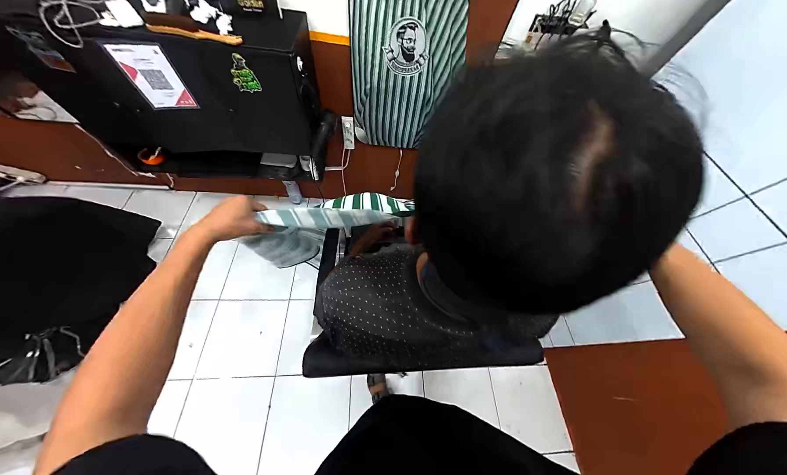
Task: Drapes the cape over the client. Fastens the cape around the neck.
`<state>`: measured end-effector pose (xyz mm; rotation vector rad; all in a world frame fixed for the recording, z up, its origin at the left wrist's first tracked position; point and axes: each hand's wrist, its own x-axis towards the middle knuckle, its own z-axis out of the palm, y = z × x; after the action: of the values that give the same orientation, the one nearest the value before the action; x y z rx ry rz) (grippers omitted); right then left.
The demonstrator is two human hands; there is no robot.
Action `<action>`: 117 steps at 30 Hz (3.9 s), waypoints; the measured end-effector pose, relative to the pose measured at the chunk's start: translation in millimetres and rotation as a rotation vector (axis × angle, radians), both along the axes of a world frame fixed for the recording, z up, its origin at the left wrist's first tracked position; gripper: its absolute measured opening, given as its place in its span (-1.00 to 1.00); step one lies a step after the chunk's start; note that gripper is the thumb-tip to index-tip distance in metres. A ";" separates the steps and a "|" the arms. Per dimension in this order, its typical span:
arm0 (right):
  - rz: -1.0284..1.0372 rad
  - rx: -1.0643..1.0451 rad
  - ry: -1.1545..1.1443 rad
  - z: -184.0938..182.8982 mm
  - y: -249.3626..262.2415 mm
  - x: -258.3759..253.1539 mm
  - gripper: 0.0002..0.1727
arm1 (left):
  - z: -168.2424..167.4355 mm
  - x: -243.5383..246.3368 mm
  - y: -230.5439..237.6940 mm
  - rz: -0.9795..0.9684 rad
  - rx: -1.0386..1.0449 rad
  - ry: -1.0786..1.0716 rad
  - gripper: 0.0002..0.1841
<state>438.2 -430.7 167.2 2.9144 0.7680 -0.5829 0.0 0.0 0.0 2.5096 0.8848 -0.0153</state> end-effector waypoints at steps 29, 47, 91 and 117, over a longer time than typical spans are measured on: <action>0.739 1.074 -0.264 8.6 -239.2 -76.8 -0.58 | 134.0 -179.9 -408.3 0.065 0.354 -0.826 -0.70; 0.361 0.906 0.072 -108.8 -118.6 -161.9 -0.41 | 44.6 31.6 -396.1 0.180 0.244 -0.489 -0.40; 0.594 1.097 0.619 -96.6 -62.4 -83.8 -0.76 | 85.6 122.3 -445.1 -0.065 0.439 -0.588 -0.83; 0.661 1.319 -0.057 -128.9 -85.9 -139.6 -0.81 | 89.7 175.2 -460.7 0.205 0.726 -0.244 -0.73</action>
<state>298.7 -516.6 38.2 3.0836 2.7586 0.2147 175.2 -460.7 89.7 2.9434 1.1903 0.7919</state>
